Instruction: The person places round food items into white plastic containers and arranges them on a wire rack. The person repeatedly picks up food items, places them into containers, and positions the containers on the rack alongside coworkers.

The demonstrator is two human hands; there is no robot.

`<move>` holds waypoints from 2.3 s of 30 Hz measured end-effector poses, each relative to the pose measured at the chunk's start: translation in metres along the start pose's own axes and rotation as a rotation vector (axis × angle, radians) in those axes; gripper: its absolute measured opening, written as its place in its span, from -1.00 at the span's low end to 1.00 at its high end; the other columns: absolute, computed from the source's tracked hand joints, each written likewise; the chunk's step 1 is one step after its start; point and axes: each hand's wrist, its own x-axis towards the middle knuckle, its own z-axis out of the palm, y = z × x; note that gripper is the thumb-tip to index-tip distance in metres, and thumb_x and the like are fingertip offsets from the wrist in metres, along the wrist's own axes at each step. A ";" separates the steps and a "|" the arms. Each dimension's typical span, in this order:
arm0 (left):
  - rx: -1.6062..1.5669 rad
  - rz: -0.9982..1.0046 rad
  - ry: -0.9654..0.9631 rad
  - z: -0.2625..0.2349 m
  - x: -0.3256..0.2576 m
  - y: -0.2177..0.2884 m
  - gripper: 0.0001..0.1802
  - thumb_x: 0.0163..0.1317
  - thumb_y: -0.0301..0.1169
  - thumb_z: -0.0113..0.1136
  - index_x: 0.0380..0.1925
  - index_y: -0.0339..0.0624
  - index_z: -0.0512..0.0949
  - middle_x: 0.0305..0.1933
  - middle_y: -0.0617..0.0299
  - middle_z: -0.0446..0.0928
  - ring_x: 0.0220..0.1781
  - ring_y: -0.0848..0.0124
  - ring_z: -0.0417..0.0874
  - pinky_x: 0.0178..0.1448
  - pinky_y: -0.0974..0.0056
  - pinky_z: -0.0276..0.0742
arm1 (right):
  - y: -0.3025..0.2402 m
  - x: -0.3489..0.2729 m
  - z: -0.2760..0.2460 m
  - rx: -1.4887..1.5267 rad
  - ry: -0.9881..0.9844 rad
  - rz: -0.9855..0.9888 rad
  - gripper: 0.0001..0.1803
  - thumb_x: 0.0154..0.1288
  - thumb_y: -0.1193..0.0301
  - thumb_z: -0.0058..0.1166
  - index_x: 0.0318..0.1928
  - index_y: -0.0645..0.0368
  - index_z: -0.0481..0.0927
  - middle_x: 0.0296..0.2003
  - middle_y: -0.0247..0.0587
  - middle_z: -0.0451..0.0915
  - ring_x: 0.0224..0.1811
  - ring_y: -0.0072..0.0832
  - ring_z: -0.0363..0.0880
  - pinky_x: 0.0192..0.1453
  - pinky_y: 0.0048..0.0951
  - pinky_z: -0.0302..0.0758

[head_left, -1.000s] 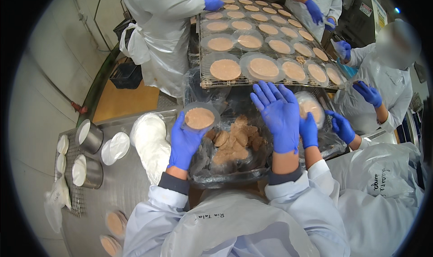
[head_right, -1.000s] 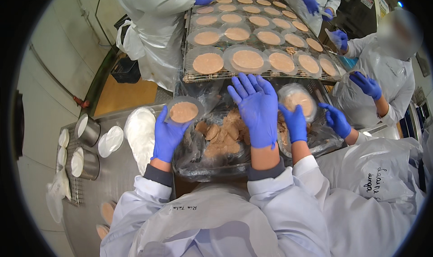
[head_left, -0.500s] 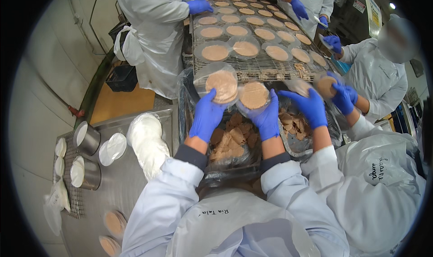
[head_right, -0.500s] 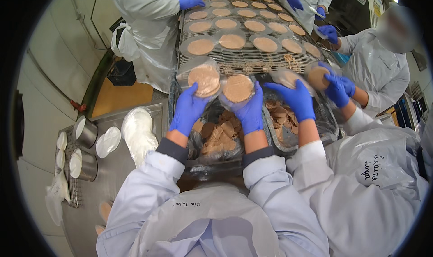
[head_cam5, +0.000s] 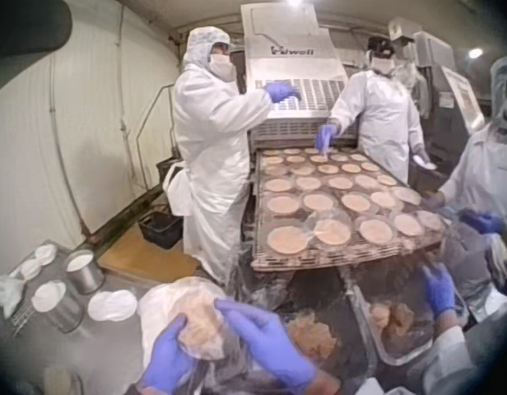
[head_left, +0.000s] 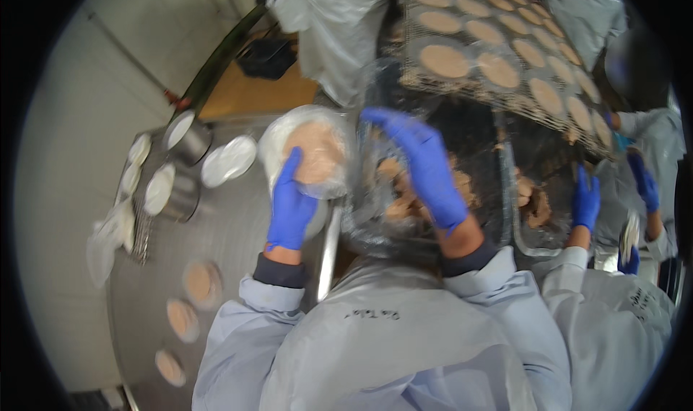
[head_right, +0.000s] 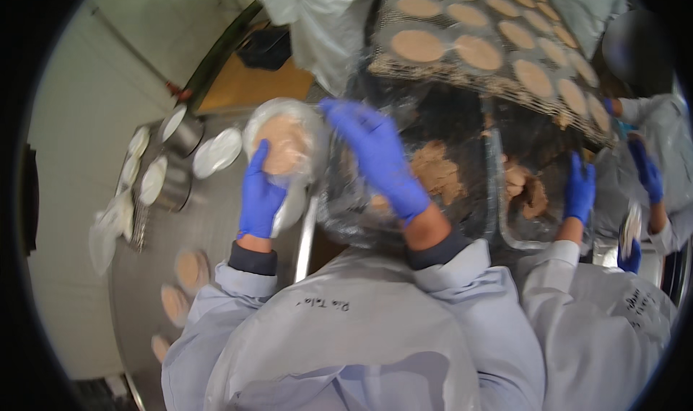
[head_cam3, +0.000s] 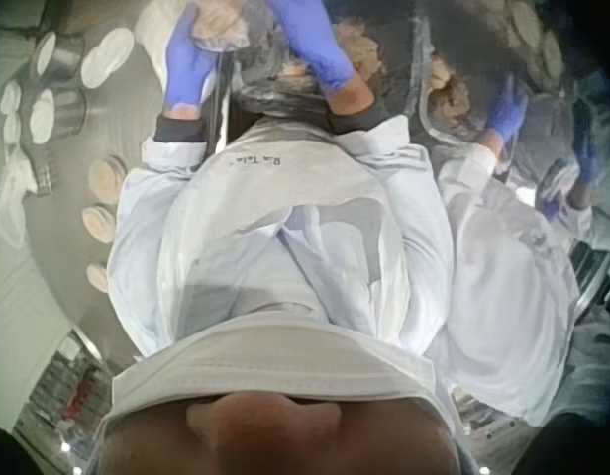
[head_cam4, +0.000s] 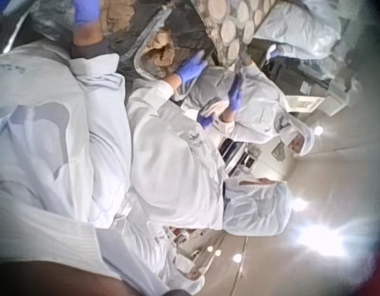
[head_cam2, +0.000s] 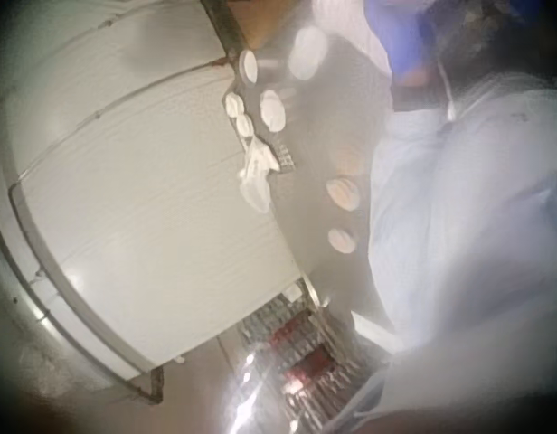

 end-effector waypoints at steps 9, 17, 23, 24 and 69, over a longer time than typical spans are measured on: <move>0.613 1.106 0.643 -0.175 -0.072 0.154 -0.61 0.31 -0.35 -0.22 0.01 -0.46 0.27 0.07 0.03 0.34 0.14 0.23 0.36 0.29 0.22 0.24 | 0.011 0.027 -0.091 0.782 0.623 0.050 -0.16 0.19 0.17 -0.04 0.31 0.19 -0.20 0.27 0.08 -0.02 0.30 -0.08 0.08 0.25 0.02 0.15; 0.131 -0.116 -0.251 0.075 0.102 -0.072 -0.48 0.22 -0.17 0.05 0.04 -0.31 0.28 0.13 0.02 0.29 0.13 0.25 0.37 0.20 0.17 0.32 | 0.009 0.041 -0.115 0.996 0.580 0.099 -0.33 0.19 0.21 -0.03 0.20 0.30 0.06 0.20 0.05 0.12 0.24 -0.07 0.14 0.26 0.03 0.14; 0.354 -0.177 -0.380 0.115 0.084 -0.131 -0.62 0.14 -0.40 0.14 -0.03 -0.28 0.41 -0.18 0.22 0.52 -0.23 0.44 0.57 -0.20 0.38 0.54 | 0.036 0.030 -0.195 1.047 0.530 0.012 -0.55 0.25 0.37 -0.14 0.10 0.33 0.22 0.09 0.10 0.28 0.16 -0.09 0.25 0.24 -0.05 0.22; 0.366 -0.136 -0.448 0.119 0.075 -0.123 -0.63 0.14 -0.40 0.15 -0.05 -0.28 0.42 -0.18 0.21 0.53 -0.23 0.44 0.57 -0.18 0.37 0.54 | 0.039 0.022 -0.195 0.877 0.628 -0.047 -0.57 0.25 0.40 -0.16 0.09 0.35 0.23 0.07 0.09 0.31 0.15 -0.13 0.28 0.25 -0.11 0.23; -0.127 -0.403 -0.480 0.150 0.050 -0.124 -0.39 0.24 -0.07 -0.07 0.16 -0.27 0.19 0.16 0.00 0.31 0.17 0.11 0.36 0.25 -0.01 0.24 | 0.004 0.003 -0.107 -0.066 0.508 -0.042 -0.47 0.15 0.31 0.10 0.09 0.29 0.33 -0.02 -0.15 0.43 -0.05 -0.38 0.46 0.06 -0.44 0.37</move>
